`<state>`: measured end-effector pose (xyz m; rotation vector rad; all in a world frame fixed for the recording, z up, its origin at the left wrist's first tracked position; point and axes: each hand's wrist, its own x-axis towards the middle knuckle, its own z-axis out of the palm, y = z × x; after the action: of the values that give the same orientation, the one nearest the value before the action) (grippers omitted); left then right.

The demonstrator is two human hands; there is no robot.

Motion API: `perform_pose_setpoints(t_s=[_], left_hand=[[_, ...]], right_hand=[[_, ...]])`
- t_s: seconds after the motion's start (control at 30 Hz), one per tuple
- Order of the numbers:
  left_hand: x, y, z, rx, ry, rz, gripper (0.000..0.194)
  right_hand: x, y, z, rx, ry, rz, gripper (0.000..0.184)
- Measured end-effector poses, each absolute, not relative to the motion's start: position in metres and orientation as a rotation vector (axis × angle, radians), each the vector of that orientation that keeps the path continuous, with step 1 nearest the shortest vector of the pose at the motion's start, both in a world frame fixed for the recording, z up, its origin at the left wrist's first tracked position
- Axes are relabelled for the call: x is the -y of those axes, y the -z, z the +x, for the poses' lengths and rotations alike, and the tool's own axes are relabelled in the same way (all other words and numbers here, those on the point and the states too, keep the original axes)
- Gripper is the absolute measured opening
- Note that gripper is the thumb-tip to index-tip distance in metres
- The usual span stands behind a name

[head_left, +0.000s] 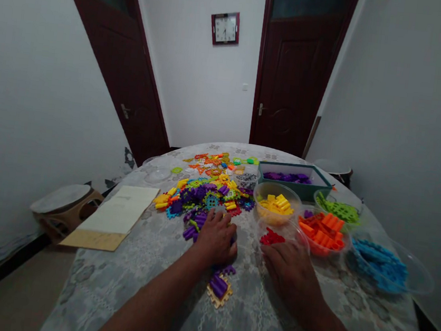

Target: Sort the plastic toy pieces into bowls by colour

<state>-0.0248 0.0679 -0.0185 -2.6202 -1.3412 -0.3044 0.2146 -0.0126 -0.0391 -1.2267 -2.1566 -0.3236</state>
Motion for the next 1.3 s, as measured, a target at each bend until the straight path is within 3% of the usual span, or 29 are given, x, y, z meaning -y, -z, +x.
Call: perform_pose_setpoints(t_s=[0.3, 0.57, 0.77, 0.93, 1.13, 1.3], left_hand=[[-0.028, 0.018, -0.053, 1.510, 0.402, -2.635, 0.039], [0.025, 0.027, -0.086, 1.388, 0.417, -2.855, 0.107], [0.020, 0.042, -0.079, 1.475, 0.456, -2.751, 0.086], [-0.010, 0.037, -0.077, 1.560, 0.393, -2.699, 0.096], [-0.036, 0.028, -0.073, 1.585, 0.329, -2.617, 0.084], [-0.047, 0.031, -0.067, 1.584, 0.433, -2.591, 0.090]], right_hand=[[0.018, 0.006, 0.180, 2.136, 0.502, -1.258, 0.032], [0.036, 0.004, 0.119, 2.166, -0.037, -0.903, 0.037], [0.031, 0.042, 0.108, 2.002, -0.213, -0.624, 0.044], [0.035, 0.045, 0.112, 1.976, -0.327, -0.614, 0.046], [0.027, 0.042, 0.113, 1.866, -0.587, -0.831, 0.043], [0.017, 0.050, 0.114, 1.723, -0.768, -0.917, 0.042]])
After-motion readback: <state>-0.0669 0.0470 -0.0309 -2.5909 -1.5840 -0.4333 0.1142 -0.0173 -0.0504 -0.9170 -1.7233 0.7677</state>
